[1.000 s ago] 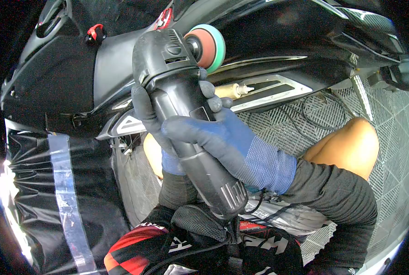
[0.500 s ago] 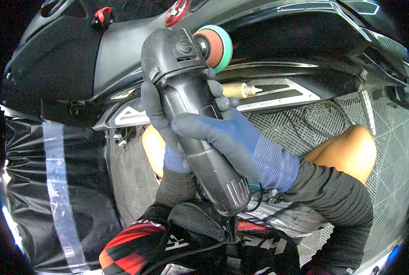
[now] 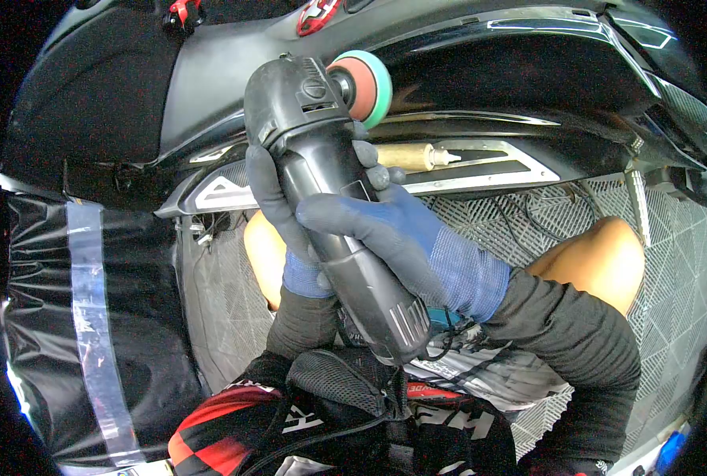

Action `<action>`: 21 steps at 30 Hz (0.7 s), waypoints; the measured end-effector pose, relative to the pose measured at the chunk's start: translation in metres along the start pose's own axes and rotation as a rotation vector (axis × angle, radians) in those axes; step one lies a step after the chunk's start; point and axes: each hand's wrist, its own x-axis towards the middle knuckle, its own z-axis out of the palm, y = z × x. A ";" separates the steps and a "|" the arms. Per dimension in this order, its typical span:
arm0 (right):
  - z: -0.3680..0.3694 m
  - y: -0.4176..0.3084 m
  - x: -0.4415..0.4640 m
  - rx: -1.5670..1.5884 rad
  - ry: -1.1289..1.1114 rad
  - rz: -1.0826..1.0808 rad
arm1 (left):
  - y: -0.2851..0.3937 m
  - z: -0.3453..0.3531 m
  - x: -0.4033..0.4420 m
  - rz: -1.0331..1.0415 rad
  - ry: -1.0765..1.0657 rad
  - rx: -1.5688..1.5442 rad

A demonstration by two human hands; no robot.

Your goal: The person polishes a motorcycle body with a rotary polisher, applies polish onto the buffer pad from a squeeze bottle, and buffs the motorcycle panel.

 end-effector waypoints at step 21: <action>-0.017 -0.005 -0.025 -0.016 0.020 0.081 | -0.025 0.001 0.003 -0.027 -0.027 -0.018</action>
